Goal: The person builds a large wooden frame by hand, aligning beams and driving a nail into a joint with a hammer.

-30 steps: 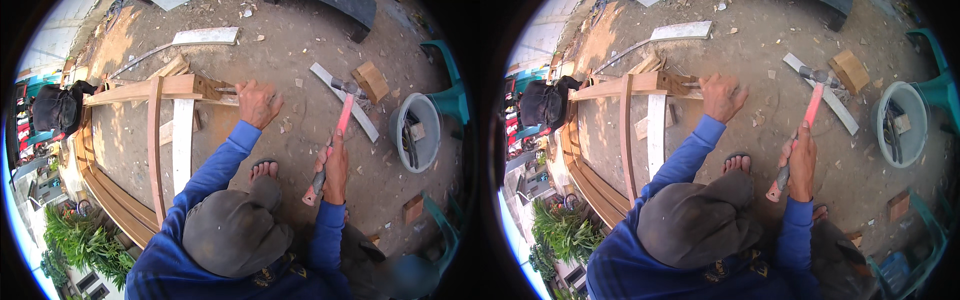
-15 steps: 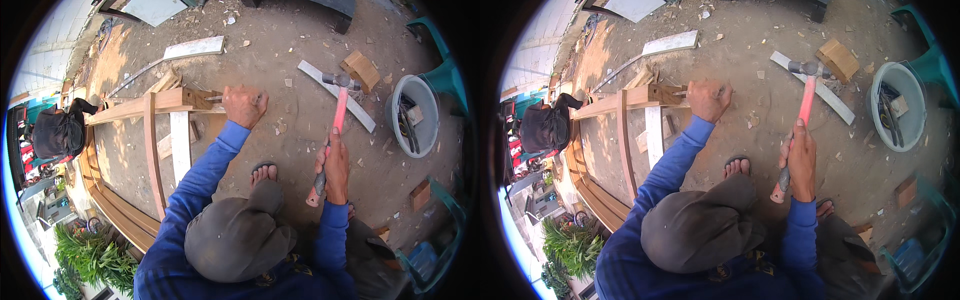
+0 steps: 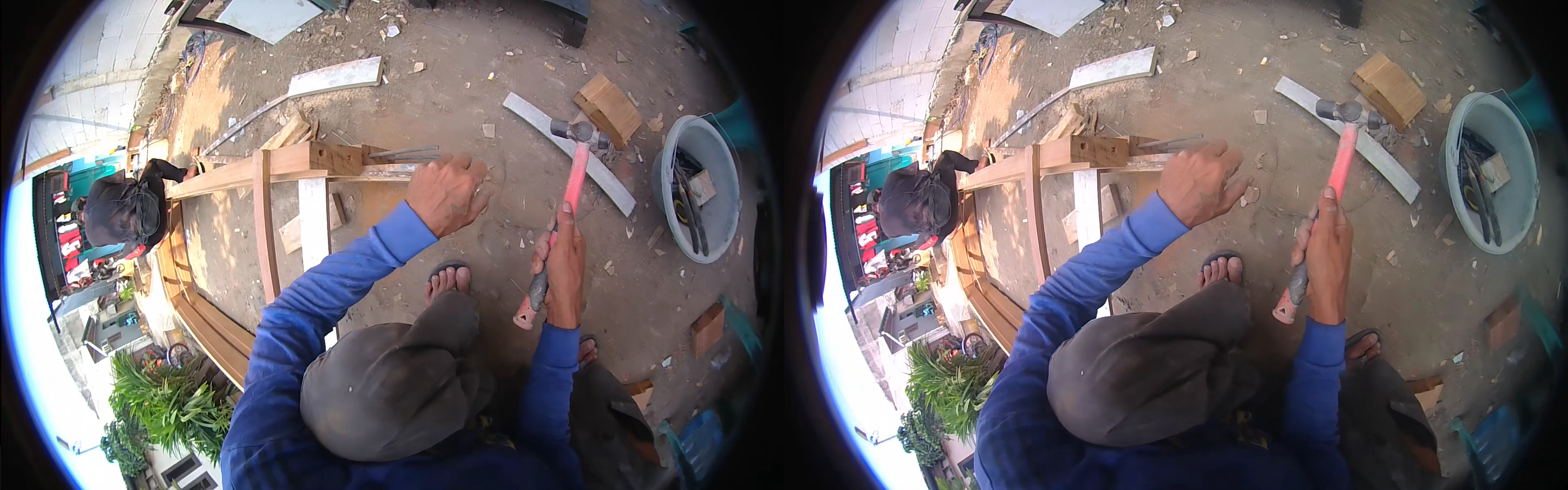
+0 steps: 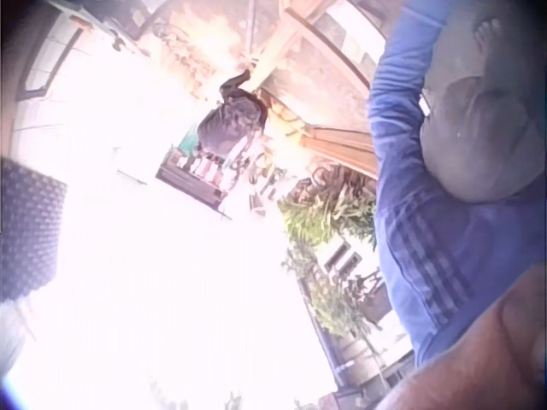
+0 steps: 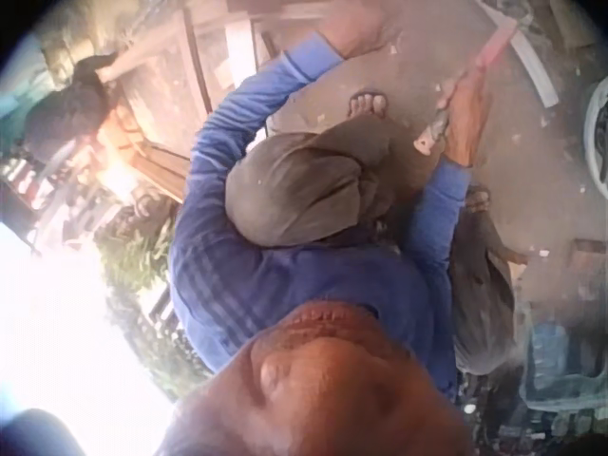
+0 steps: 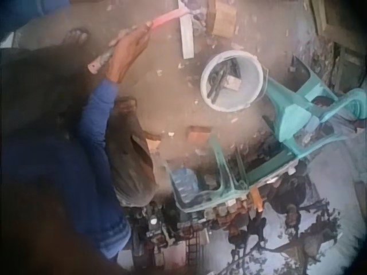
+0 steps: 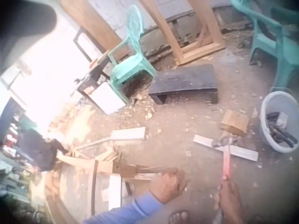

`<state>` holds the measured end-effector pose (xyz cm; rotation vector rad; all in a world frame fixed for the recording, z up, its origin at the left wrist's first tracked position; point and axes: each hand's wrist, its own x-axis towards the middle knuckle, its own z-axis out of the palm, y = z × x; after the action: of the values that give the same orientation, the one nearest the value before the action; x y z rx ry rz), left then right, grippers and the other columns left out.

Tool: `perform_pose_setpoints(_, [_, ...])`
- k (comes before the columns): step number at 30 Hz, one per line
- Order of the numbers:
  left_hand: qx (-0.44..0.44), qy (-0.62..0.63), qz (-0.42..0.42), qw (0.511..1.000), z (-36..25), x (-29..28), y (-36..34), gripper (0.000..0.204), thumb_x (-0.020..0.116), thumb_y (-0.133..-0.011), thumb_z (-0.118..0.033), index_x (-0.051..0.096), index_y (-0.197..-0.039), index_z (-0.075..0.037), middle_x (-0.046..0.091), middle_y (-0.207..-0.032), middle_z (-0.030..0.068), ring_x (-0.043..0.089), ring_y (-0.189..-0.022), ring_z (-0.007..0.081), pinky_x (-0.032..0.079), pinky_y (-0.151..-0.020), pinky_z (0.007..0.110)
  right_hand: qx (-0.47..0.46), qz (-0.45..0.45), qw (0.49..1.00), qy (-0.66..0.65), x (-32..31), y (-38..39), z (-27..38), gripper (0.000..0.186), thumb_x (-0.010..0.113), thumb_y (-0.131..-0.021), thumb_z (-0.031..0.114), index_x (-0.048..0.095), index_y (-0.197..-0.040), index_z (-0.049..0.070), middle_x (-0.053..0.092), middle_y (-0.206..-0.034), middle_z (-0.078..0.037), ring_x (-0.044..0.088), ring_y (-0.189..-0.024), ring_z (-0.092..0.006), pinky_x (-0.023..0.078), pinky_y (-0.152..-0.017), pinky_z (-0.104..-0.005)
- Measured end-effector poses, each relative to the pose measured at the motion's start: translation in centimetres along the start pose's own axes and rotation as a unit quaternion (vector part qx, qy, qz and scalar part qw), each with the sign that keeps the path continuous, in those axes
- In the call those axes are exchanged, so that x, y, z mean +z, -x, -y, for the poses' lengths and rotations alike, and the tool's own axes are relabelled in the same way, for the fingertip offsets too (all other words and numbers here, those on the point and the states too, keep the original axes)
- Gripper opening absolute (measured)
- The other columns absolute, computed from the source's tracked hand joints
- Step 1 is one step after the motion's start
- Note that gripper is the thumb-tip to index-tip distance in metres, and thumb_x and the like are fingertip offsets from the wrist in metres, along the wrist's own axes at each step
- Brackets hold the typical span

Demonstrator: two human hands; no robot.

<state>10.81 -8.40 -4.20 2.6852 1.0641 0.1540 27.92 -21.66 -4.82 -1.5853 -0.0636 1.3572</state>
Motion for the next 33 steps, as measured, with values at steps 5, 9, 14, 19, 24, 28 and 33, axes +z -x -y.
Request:
perform_pose_setpoints(5, [-0.003,-0.090,-0.006,0.996,2.1,-3.8,-0.2,0.022,0.071,-0.085,-0.027,0.065,-0.073,-0.009,0.062,-0.068,0.0096,0.065,-0.063,0.0344,0.051,-0.054,0.045,-0.008,0.017,1.000,-0.006,0.8,0.7,-0.1,0.046,0.042,-0.106,0.048,0.047,-0.082,0.010,0.043,-0.053,0.001,0.042,-0.039,-0.0098,0.033,-0.038,-0.0260])
perform_pose_setpoints(9, [0.008,-0.095,-0.039,0.995,4.3,-4.1,-0.1,0.023,0.070,-0.085,-0.025,0.065,-0.071,-0.009,0.062,-0.068,0.0086,0.065,-0.062,0.0332,0.051,-0.053,0.044,-0.038,0.049,0.998,0.008,1.4,1.4,-0.2,0.046,0.042,-0.107,0.048,0.047,-0.082,0.009,0.043,-0.053,0.001,0.042,-0.039,-0.0092,0.033,-0.038,-0.0261])
perform_pose_setpoints(14, [-0.010,-0.093,-0.055,0.994,5.4,-3.6,0.3,0.021,0.070,-0.085,-0.025,0.065,-0.071,-0.009,0.064,-0.069,0.0082,0.066,-0.063,0.0332,0.050,-0.053,0.045,-0.066,0.069,0.995,0.034,1.9,2.3,0.3,0.046,0.041,-0.107,0.047,0.047,-0.082,0.009,0.043,-0.054,0.001,0.042,-0.039,-0.0090,0.034,-0.039,-0.0263])
perform_pose_setpoints(19, [-0.059,-0.074,-0.137,0.986,5.0,-4.8,-1.1,0.024,0.070,-0.084,-0.025,0.063,-0.067,-0.010,0.064,-0.067,0.0092,0.065,-0.061,0.0336,0.049,-0.053,0.045,-0.158,0.073,0.983,0.052,3.3,3.1,-1.7,0.046,0.040,-0.107,0.046,0.047,-0.084,0.007,0.042,-0.054,0.001,0.042,-0.041,-0.0088,0.034,-0.040,-0.0267])
perform_pose_setpoints(24, [-0.078,-0.080,-0.171,0.979,5.4,-4.4,-0.6,0.024,0.071,-0.082,-0.025,0.062,-0.065,-0.010,0.065,-0.067,0.0103,0.064,-0.060,0.0341,0.049,-0.052,0.045,-0.074,0.085,0.991,-0.077,6.0,5.6,-2.2,0.046,0.036,-0.108,0.045,0.045,-0.087,0.006,0.039,-0.056,0.001,0.040,-0.044,-0.0082,0.032,-0.040,-0.0264])
perform_pose_setpoints(28, [-0.077,-0.074,-0.176,0.979,5.3,-4.1,-0.7,0.017,0.071,-0.078,-0.022,0.064,-0.067,-0.011,0.066,-0.067,0.0103,0.065,-0.061,0.0336,0.050,-0.053,0.045,-0.068,0.102,0.986,-0.113,5.5,5.5,-3.5,0.046,0.036,-0.108,0.046,0.045,-0.086,0.007,0.037,-0.056,0.002,0.038,-0.041,-0.0084,0.033,-0.039,-0.0264])
perform_pose_setpoints(33, [-0.067,-0.072,-0.186,0.978,5.8,-3.8,-0.4,0.011,0.072,-0.075,-0.020,0.066,-0.070,-0.012,0.066,-0.067,0.0104,0.066,-0.062,0.0334,0.051,-0.054,0.045,-0.103,0.145,0.984,-0.024,7.4,6.4,-5.1,0.047,0.036,-0.109,0.046,0.044,-0.083,0.007,0.037,-0.056,0.001,0.038,-0.040,-0.0092,0.034,-0.038,-0.0271])
